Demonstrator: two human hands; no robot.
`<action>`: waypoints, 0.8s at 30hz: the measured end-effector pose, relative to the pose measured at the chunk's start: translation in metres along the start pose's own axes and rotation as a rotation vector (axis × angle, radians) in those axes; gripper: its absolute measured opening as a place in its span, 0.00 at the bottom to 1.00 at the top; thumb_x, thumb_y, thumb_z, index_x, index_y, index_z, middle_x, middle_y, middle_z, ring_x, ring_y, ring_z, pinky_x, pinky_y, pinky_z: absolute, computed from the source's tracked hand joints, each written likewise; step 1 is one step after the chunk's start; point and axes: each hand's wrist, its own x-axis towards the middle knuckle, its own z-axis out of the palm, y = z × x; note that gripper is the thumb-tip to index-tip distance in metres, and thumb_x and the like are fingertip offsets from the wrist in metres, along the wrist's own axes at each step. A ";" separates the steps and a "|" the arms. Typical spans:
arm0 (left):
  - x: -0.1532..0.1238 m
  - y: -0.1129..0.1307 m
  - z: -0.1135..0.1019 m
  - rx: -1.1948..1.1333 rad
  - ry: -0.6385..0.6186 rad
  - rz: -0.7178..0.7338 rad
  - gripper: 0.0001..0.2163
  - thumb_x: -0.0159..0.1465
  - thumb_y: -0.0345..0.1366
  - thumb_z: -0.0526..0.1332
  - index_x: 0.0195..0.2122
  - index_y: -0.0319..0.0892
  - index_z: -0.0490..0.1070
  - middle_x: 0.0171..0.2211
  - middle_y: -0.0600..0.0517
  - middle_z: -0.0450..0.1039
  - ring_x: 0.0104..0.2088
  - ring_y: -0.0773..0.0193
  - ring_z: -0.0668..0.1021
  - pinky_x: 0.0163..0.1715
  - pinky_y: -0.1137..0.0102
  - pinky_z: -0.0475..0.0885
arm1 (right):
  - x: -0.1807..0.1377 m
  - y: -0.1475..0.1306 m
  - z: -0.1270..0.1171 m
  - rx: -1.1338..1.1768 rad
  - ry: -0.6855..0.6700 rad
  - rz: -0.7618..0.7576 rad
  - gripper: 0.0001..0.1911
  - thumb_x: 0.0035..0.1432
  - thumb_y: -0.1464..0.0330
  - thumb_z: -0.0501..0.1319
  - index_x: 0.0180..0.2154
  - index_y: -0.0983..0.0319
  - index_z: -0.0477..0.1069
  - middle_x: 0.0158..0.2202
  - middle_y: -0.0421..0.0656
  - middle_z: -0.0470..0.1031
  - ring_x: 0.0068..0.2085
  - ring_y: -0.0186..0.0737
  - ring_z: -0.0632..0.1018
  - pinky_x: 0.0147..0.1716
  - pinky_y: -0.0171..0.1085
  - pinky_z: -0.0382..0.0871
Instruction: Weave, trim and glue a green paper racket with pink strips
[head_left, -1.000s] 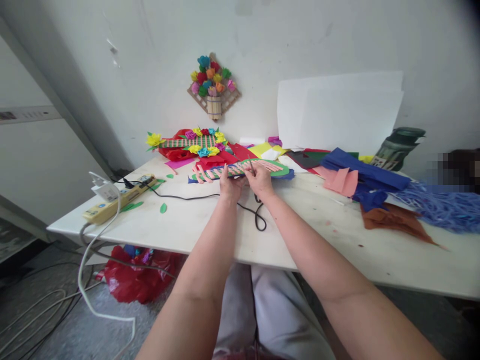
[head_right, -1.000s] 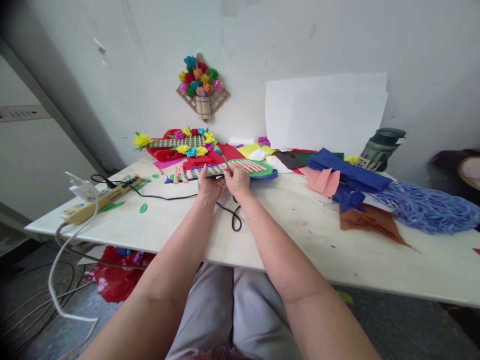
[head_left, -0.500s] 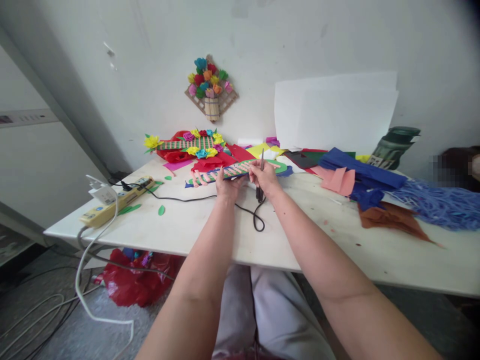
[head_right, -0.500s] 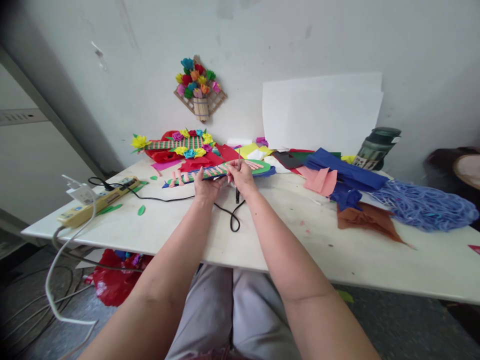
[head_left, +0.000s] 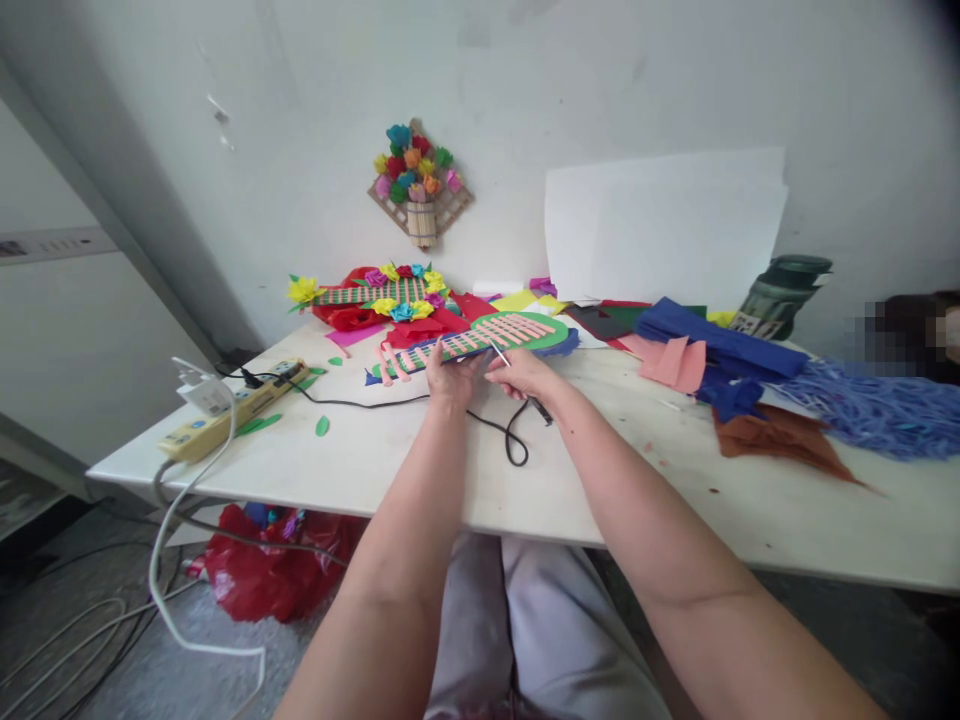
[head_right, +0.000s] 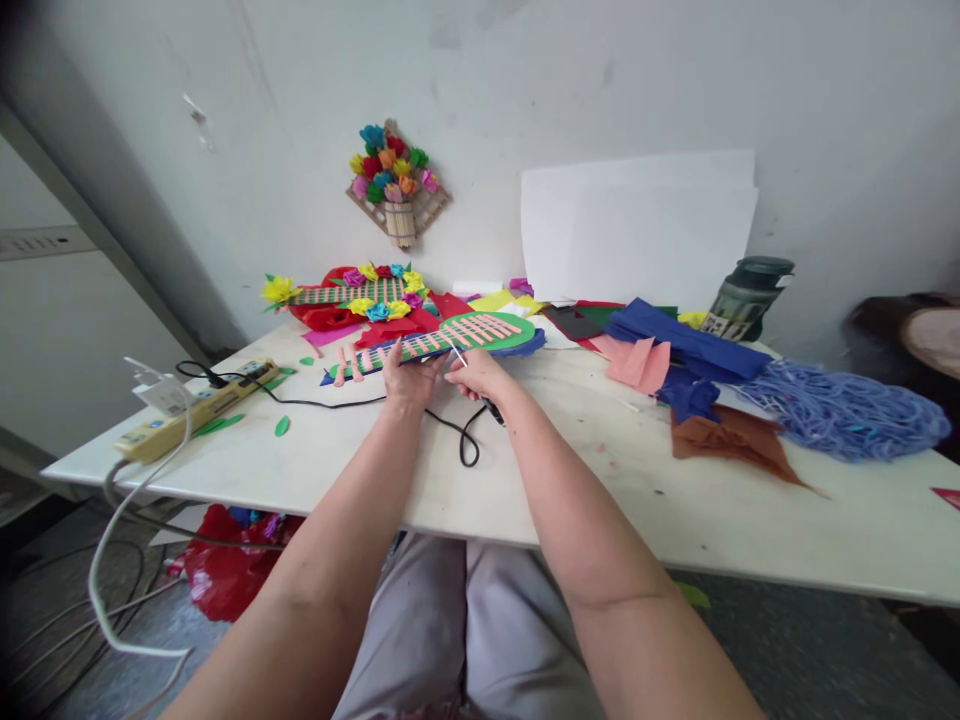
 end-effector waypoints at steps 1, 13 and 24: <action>0.000 0.000 0.000 -0.003 0.000 0.002 0.12 0.57 0.41 0.54 0.39 0.41 0.67 0.40 0.44 0.71 0.45 0.54 0.73 0.42 0.58 0.70 | -0.001 0.000 -0.001 -0.032 -0.035 0.008 0.06 0.48 0.75 0.59 0.26 0.62 0.62 0.08 0.31 0.59 0.09 0.26 0.58 0.08 0.26 0.50; 0.002 0.003 -0.002 0.009 -0.022 0.058 0.11 0.57 0.41 0.54 0.38 0.42 0.68 0.39 0.45 0.72 0.45 0.57 0.73 0.42 0.60 0.69 | 0.011 0.006 -0.002 -0.252 0.312 -0.220 0.07 0.45 0.67 0.60 0.29 0.63 0.67 0.14 0.33 0.61 0.16 0.29 0.63 0.18 0.31 0.58; 0.006 0.002 -0.006 0.015 -0.033 0.076 0.11 0.56 0.40 0.55 0.38 0.41 0.68 0.36 0.46 0.73 0.39 0.59 0.76 0.38 0.65 0.70 | 0.017 0.009 0.002 -0.312 0.246 -0.568 0.09 0.48 0.65 0.59 0.21 0.63 0.68 0.31 0.41 0.72 0.34 0.34 0.71 0.32 0.32 0.63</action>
